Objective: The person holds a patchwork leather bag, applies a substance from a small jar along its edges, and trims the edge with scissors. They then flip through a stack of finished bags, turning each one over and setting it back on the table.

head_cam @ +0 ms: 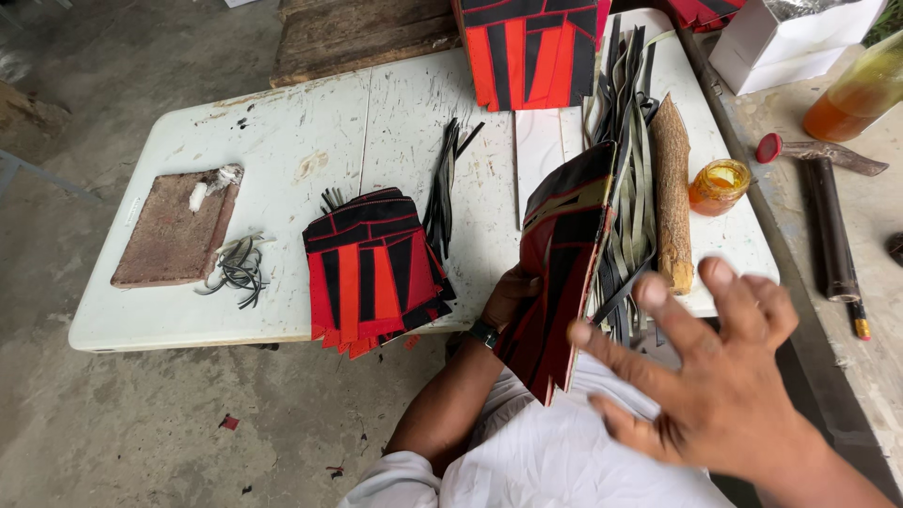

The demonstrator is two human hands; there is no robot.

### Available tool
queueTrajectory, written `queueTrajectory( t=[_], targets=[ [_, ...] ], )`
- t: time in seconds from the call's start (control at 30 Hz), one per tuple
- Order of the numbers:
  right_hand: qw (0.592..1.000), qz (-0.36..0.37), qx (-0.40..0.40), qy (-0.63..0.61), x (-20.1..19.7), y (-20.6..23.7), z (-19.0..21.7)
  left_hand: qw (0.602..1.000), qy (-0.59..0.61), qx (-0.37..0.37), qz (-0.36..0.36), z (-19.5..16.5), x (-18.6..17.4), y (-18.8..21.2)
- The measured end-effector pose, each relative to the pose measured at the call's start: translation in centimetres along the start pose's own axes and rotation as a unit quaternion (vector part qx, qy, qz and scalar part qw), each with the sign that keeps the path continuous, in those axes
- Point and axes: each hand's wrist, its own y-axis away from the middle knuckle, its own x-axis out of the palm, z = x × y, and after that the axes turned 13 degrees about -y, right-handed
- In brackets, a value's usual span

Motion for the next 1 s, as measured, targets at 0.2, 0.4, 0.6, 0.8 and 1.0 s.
queueTrajectory(
  t=[0.2,0.4,0.6,0.8,1.0],
  targets=[
    [0.998,0.025,0.053,0.015,-0.6,0.0,-1.2,0.996,-0.069,0.036,-0.038,0.0,-1.3,0.3],
    [0.932,0.112,0.26,0.226,-1.4,-1.3,-13.6,0.998,-0.029,0.043,0.023,-1.3,-2.2,-0.4],
    [0.879,0.234,0.359,0.21,2.0,-0.7,-19.6,0.995,-0.074,0.067,-0.015,-2.4,-1.7,-1.9],
    [0.89,0.204,0.353,0.203,2.2,-0.8,-19.9,0.995,-0.082,0.057,-0.018,-3.0,-1.1,-2.4],
    [0.942,0.017,0.248,-0.226,-0.1,-0.2,-14.0,0.995,-0.079,0.06,-0.016,-3.1,0.3,-2.5]
  ],
)
